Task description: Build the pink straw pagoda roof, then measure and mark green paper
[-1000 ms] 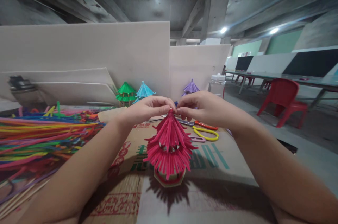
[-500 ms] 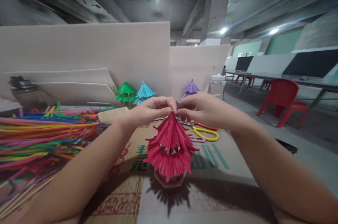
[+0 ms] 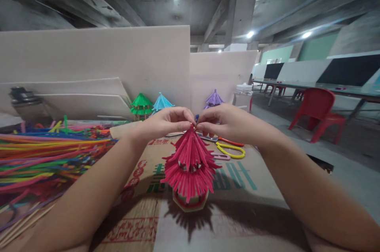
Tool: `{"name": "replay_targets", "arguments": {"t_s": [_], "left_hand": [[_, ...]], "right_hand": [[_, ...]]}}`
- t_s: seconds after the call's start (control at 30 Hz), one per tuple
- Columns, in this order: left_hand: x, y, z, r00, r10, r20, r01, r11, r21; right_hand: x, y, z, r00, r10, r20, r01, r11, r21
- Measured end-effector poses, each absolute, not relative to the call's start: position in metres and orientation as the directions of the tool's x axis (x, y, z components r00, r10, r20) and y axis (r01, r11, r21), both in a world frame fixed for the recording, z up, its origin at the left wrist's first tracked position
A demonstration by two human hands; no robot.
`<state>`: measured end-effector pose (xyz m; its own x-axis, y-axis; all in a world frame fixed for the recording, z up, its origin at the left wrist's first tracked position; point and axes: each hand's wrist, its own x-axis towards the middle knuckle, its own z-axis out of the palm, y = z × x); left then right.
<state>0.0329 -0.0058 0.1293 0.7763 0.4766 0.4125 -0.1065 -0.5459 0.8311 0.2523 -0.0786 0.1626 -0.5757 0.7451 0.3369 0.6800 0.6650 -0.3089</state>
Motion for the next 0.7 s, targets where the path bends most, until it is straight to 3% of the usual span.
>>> {"name": "replay_targets", "arguments": {"t_s": [0.23,0.3,0.37,0.47,0.7], "left_hand": [[0.026,-0.014,0.137,0.787,0.507,0.351,0.029,-0.598,0.801],[0.026,-0.016,0.139,0.776,0.523,0.353,0.064,-0.621,0.781],[0.027,-0.019,0.140,0.764,0.531,0.367,0.078,-0.640,0.764],[0.029,-0.021,0.140,0.750,0.534,0.391,0.060,-0.643,0.763],[0.030,-0.020,0.138,0.702,0.583,0.409,0.076,-0.633,0.771]], "right_hand": [[0.266,-0.057,0.164,-0.502,0.820,0.275,0.751,0.571,-0.332],[0.280,-0.034,0.157,-0.439,0.880,0.180,0.836,0.474,-0.278],[0.295,-0.008,0.145,-0.308,0.948,0.081,0.936,0.317,-0.150],[0.312,0.028,0.121,-0.198,0.975,0.101,0.974,0.207,-0.093],[0.302,0.061,0.066,-0.143,0.980,0.137,0.959,0.171,-0.225]]}}
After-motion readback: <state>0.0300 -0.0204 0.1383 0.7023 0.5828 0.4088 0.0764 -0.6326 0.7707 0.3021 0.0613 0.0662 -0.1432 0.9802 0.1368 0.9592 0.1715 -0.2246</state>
